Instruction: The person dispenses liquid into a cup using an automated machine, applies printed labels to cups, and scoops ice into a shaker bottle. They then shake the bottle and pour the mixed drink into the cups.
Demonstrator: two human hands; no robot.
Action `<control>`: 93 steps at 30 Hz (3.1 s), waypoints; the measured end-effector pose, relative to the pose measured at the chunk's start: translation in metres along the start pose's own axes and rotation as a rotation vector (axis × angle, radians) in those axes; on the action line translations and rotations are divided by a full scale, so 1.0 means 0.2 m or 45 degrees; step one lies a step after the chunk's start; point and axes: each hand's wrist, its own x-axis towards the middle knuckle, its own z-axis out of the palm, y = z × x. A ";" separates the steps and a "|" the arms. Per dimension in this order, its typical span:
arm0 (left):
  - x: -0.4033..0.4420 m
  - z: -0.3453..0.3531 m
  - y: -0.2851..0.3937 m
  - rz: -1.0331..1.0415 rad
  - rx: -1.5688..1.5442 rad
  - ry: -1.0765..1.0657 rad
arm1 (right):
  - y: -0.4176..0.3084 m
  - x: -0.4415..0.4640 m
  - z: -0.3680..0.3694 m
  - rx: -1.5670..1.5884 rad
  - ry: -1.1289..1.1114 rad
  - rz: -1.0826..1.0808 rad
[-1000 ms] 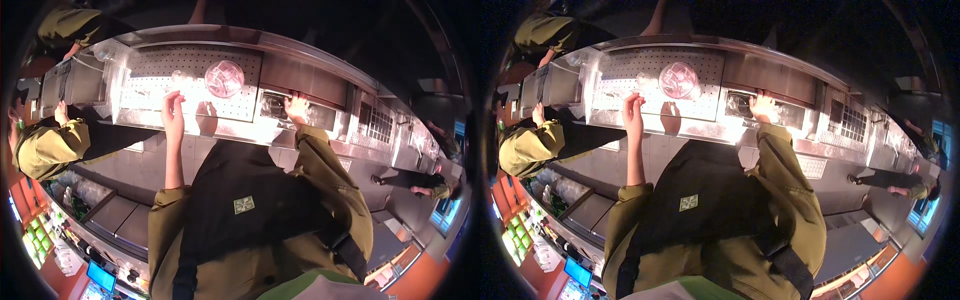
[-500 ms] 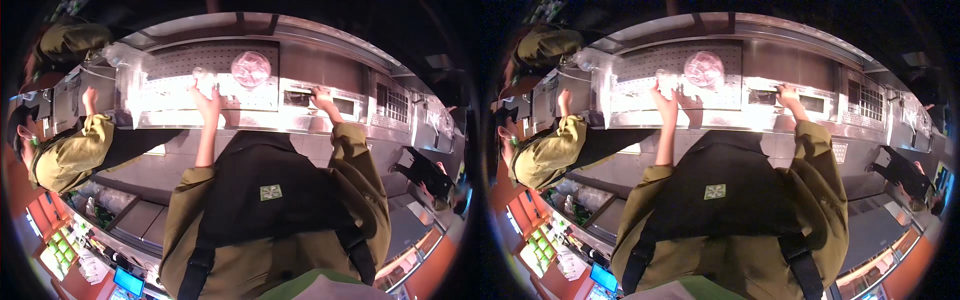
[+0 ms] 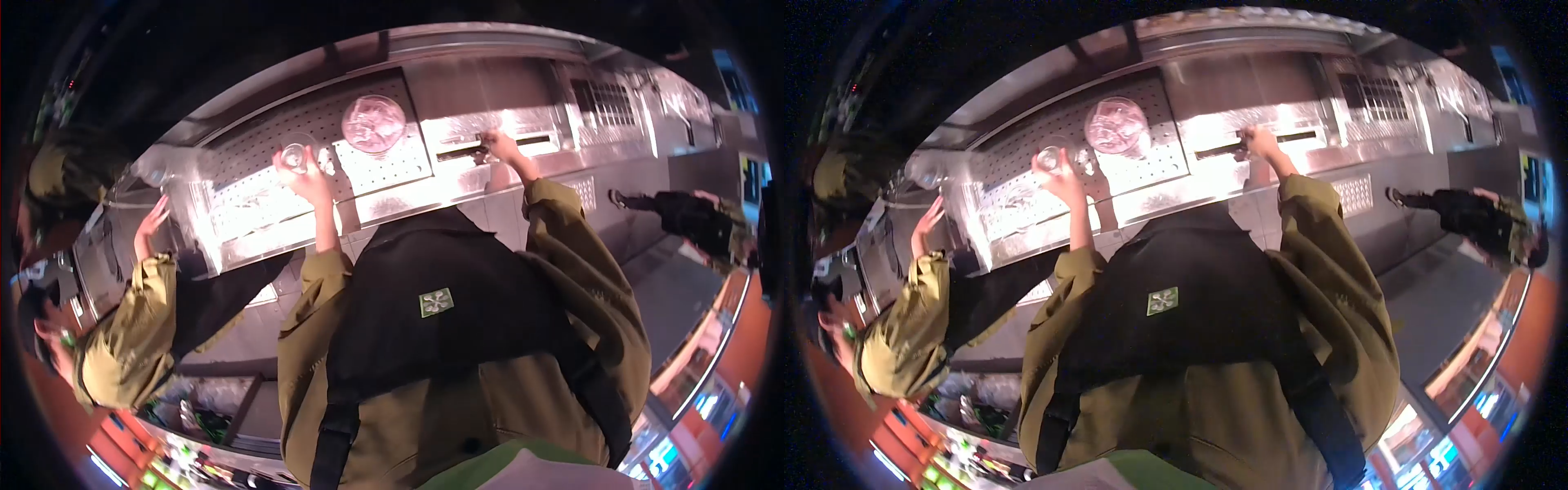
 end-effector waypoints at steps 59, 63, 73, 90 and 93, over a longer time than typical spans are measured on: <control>-0.23 -0.60 1.21 1.326 -0.693 0.190 | -1.73 -0.69 -0.41 2.568 -0.940 -0.773; -0.34 -0.65 1.29 1.340 -0.624 0.268 | -1.68 -0.96 -0.54 2.137 -0.507 -0.962; -0.51 -0.80 1.55 1.578 -0.561 0.519 | -1.78 -1.13 -0.67 2.288 -1.637 -1.317; -0.67 -0.90 1.88 2.002 -0.552 0.835 | -1.76 -1.58 -0.84 2.175 -1.480 -1.109; -0.70 -0.91 1.92 2.118 -0.571 0.886 | -1.77 -1.56 -0.80 2.196 -1.588 -1.193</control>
